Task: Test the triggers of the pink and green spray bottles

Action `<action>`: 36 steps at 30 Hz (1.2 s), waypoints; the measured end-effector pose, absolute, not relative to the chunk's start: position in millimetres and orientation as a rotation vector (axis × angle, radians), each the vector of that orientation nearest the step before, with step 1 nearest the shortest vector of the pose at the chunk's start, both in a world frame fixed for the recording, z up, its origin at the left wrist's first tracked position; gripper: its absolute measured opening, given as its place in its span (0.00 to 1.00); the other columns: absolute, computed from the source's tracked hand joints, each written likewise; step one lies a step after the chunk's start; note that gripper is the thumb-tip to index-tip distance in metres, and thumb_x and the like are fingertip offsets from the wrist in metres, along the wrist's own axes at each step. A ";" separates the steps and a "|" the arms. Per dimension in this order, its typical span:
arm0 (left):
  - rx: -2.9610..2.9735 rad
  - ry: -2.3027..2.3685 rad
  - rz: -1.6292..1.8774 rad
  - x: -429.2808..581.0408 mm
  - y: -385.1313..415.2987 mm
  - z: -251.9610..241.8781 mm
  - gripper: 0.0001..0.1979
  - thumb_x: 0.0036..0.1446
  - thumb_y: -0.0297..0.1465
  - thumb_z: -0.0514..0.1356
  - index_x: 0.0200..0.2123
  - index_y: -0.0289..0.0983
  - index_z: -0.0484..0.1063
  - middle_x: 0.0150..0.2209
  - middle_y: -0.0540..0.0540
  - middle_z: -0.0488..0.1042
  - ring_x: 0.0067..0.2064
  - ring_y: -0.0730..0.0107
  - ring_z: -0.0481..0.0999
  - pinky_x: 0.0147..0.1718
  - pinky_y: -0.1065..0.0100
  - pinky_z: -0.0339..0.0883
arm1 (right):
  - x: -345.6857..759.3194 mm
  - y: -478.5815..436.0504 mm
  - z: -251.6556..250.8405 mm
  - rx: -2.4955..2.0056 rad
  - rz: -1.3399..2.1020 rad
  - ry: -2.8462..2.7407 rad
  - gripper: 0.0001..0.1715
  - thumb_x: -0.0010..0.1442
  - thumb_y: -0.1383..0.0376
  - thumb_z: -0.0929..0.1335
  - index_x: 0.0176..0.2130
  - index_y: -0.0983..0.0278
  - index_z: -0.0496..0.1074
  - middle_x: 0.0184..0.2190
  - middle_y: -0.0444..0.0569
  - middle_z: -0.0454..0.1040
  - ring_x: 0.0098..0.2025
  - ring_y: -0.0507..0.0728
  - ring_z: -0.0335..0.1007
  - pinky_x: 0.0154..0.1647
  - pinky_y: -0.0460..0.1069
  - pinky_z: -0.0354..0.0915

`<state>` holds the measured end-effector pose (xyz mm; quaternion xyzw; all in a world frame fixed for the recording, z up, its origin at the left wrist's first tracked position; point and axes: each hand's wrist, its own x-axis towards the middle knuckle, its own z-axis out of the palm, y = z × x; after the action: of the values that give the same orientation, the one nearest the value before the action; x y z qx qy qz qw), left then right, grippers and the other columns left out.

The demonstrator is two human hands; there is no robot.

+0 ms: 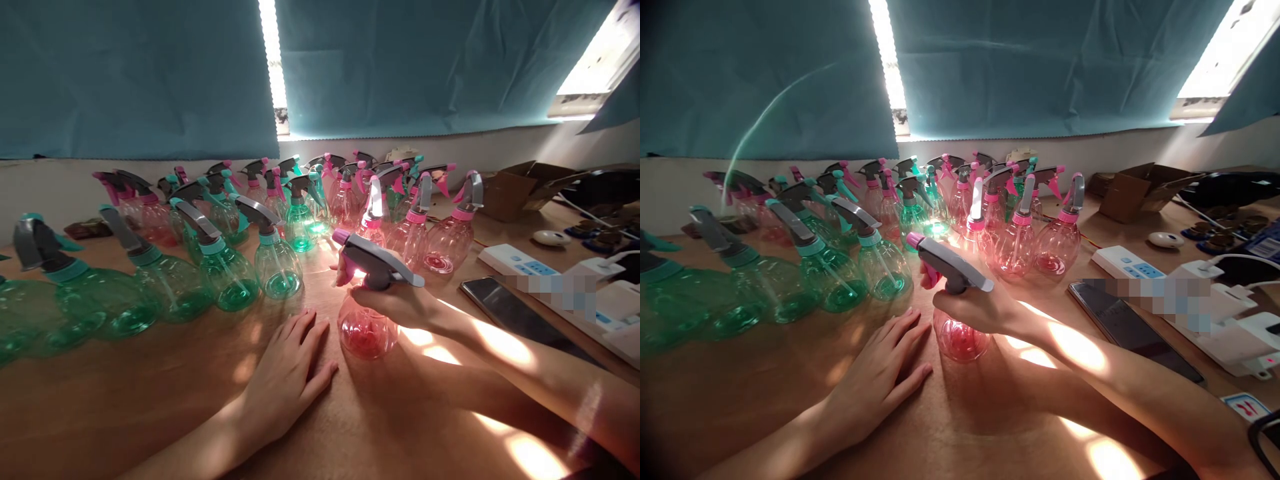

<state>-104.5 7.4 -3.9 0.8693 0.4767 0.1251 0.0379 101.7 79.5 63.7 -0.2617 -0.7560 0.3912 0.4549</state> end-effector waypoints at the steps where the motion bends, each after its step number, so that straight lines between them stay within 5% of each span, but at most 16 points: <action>1: 2.666 1.464 0.383 -104.7 7.6 -4.4 0.25 0.67 0.42 0.51 0.62 0.36 0.59 0.64 0.37 0.60 0.65 0.50 0.58 0.61 0.46 0.56 | 101.8 80.0 63.9 -0.637 0.967 -1.863 0.26 0.48 0.80 0.63 0.45 0.62 0.70 0.36 0.45 0.74 0.38 0.54 0.71 0.37 0.51 0.70; 8: 2.660 1.471 0.392 -104.4 7.1 -3.0 0.25 0.67 0.42 0.51 0.62 0.37 0.60 0.64 0.38 0.60 0.65 0.50 0.58 0.61 0.46 0.56 | 100.6 86.6 59.9 -0.576 1.006 -1.841 0.32 0.51 0.78 0.64 0.53 0.58 0.68 0.50 0.48 0.74 0.54 0.59 0.70 0.53 0.57 0.68; 36: 2.644 1.465 0.354 -102.7 7.8 2.0 0.25 0.67 0.42 0.51 0.62 0.36 0.60 0.64 0.36 0.60 0.65 0.49 0.58 0.60 0.44 0.57 | 100.3 83.4 61.4 -0.628 1.003 -1.842 0.34 0.50 0.77 0.63 0.56 0.60 0.66 0.51 0.51 0.73 0.53 0.60 0.70 0.39 0.50 0.71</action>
<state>-102.7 7.8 2.0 0.8677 0.4808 0.1161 0.0489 100.3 83.4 61.4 -0.2550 -0.7478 0.4072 0.4582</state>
